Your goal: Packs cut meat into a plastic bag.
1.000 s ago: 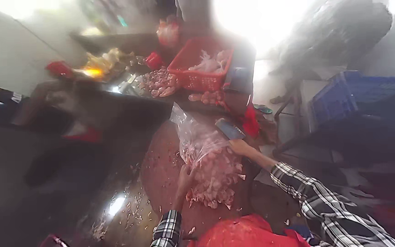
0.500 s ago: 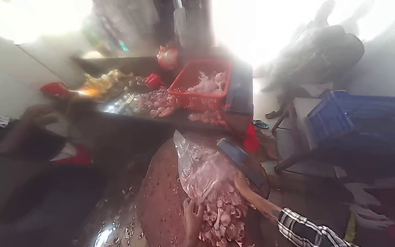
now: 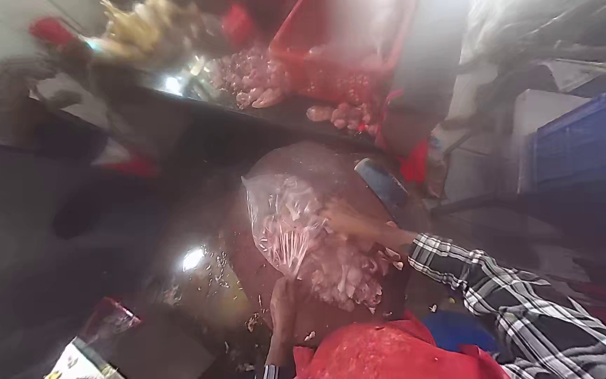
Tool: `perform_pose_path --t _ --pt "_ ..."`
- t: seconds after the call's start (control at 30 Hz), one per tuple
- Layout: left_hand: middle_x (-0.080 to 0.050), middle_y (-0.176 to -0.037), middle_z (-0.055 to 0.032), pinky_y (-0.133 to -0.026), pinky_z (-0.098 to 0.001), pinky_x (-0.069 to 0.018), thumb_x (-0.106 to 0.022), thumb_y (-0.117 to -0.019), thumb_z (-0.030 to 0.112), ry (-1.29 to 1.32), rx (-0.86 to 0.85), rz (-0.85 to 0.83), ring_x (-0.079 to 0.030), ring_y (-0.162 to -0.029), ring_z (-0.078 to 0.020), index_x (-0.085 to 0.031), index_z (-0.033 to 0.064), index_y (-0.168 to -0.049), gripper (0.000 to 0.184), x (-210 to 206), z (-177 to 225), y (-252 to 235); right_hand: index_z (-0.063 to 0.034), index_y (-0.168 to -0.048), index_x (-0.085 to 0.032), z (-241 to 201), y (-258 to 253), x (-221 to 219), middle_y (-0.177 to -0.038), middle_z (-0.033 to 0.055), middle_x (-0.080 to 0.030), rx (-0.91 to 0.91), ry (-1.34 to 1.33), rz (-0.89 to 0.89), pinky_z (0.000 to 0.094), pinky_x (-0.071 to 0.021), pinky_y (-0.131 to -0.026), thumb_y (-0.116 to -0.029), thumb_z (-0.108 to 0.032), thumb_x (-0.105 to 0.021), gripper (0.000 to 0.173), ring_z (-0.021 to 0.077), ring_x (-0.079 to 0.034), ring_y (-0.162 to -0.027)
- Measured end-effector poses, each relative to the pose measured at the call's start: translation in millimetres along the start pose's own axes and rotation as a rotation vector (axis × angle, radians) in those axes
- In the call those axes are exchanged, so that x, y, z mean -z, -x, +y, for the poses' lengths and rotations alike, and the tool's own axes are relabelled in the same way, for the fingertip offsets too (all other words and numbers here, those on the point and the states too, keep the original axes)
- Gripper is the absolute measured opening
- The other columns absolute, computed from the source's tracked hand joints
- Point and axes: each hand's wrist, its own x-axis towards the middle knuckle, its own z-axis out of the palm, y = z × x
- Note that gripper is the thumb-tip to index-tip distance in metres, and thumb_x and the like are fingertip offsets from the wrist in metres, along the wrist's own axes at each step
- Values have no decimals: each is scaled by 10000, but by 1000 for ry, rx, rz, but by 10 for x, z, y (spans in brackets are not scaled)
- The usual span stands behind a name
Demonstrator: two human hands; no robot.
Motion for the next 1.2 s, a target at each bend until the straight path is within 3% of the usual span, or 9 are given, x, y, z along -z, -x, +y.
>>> perform_pose_path --t 0.1,0.27,0.43,0.6,0.73,0.9,1.0,1.1,1.2 --pt "-707 -1197 -119 -1013 -494 -536 -546 -1022 192 0 -58 -48 -662 -1163 -277 -725 84 -1159 250 -140 68 137 -241 -1304 -688 175 -47 107 -1491 91 -537 -6 91 -25 671 -391 -1085 -1037 -326 -492 343 362 -463 -1399" --pt "-725 -1114 -40 -1048 -537 -467 -581 -967 241 121 -123 -233 -670 -1082 -192 -719 131 -1150 255 -72 445 -81 -141 -1262 -682 652 128 275 -1264 164 -687 -165 112 -115 711 -475 -953 -1074 -381 -431 394 400 -636 -1202" --pt "-728 -1113 -17 -976 -470 -556 -637 -954 405 99 -235 -373 -688 -1065 -162 -718 173 -1160 320 18 693 -135 -57 -1348 -615 953 879 281 -1272 262 -658 -313 60 -187 712 -452 -982 -1105 -312 -332 452 464 -615 -1216" --pt "-718 -1153 -22 -1007 -498 -526 -747 -843 577 -6 -365 -388 -672 -1100 -186 -692 169 -1249 578 72 579 80 -116 -1462 -563 945 1453 -314 -1429 212 -569 -391 -60 33 616 -460 -1073 -1085 -278 -337 469 381 -563 -1320" --pt "-673 -1289 -36 -1110 -543 -424 -761 -840 498 -99 -431 -396 -612 -1225 -221 -670 212 -1305 553 4 548 134 -140 -1449 -583 705 1530 -701 -1437 173 -570 -536 -239 320 527 -460 -1110 -1078 -253 -343 455 317 -558 -1329" --pt "-729 -1143 -68 -1028 -511 -493 -706 -902 460 -87 -383 -263 -675 -1096 -255 -705 217 -1280 449 -250 599 18 -31 -1450 -551 335 1306 -959 -1446 206 -573 -634 -614 616 492 -397 -1179 -1105 -275 -359 465 305 -522 -1381" --pt "-734 -1128 -49 -933 -587 -539 -704 -885 538 2 -144 -315 -692 -1068 -262 -712 244 -1251 470 -216 860 -24 19 -1469 -469 91 1030 -1002 -1370 245 -586 -639 -988 751 490 -502 -1059 -1115 -274 -370 470 308 -602 -1245" --pt "-727 -1134 -77 -904 -615 -530 -674 -903 437 144 59 -356 -688 -1066 -281 -695 202 -1245 415 -91 1142 -46 -52 -1518 -418 -146 873 -879 -1389 202 -574 -669 -1275 675 518 -508 -1010 -1123 -356 -326 506 287 -589 -1228" --pt "-714 -1008 -134 -886 -538 -560 -685 -944 398 438 67 -240 -695 -943 -274 -686 70 -1210 422 -71 1275 -100 -88 -1275 -575 -469 737 -678 -1051 141 -641 -731 -1584 556 487 -552 -726 -1100 -469 -324 489 248 -632 -898"
